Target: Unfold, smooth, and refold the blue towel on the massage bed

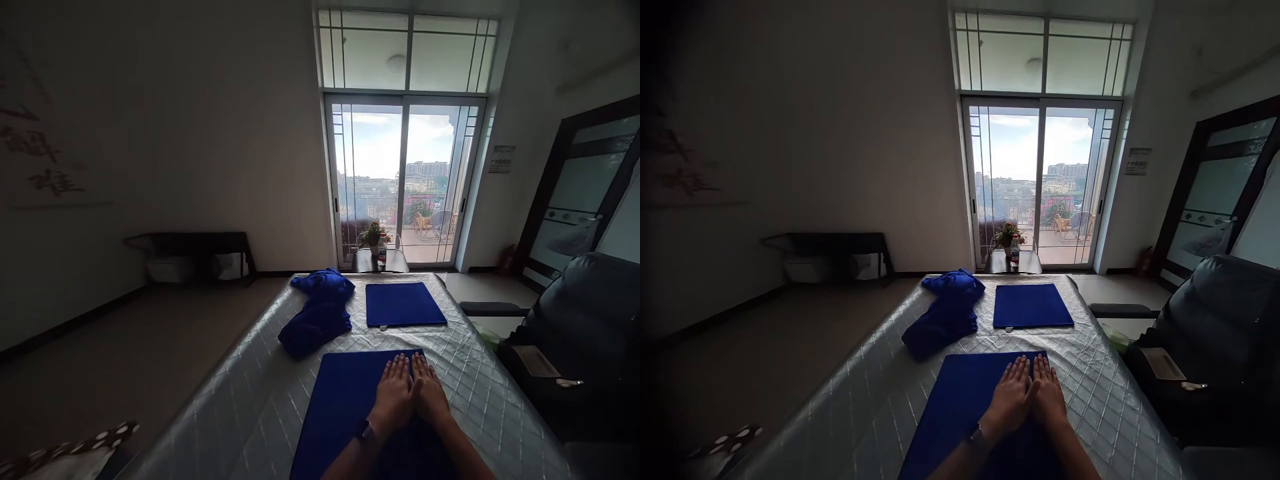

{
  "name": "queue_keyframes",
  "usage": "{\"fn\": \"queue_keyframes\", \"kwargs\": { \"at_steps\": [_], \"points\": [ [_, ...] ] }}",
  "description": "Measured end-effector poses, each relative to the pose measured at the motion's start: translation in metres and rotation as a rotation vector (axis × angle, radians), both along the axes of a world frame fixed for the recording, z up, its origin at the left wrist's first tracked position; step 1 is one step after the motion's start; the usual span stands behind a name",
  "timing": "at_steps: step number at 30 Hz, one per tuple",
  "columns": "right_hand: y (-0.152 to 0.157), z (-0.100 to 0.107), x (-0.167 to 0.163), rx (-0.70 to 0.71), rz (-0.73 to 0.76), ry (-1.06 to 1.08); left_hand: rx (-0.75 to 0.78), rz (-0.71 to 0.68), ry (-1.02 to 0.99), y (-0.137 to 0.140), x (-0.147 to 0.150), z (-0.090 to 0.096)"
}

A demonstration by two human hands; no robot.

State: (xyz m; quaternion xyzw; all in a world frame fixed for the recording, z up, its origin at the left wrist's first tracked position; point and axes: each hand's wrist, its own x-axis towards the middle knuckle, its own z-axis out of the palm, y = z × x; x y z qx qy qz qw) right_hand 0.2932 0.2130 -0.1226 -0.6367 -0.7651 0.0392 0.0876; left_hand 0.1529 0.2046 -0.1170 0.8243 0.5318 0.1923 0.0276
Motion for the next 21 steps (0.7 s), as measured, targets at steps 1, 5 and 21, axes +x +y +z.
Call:
{"fn": "queue_keyframes", "kwargs": {
  "at_steps": [1, 5, 21],
  "points": [
    [0.000, -0.002, 0.002, 0.009, 0.020, -0.017, -0.007, -0.025, -0.029, -0.003, 0.014, -0.003],
    [0.001, -0.006, 0.003, 0.024, 0.037, -0.063, 0.000, -0.012, -0.078, -0.009, 0.024, -0.010],
    [0.006, -0.010, -0.002, 0.038, -0.022, -0.009, -0.026, 0.394, 0.154, -0.027, -0.174, -0.013]
  ]
}}
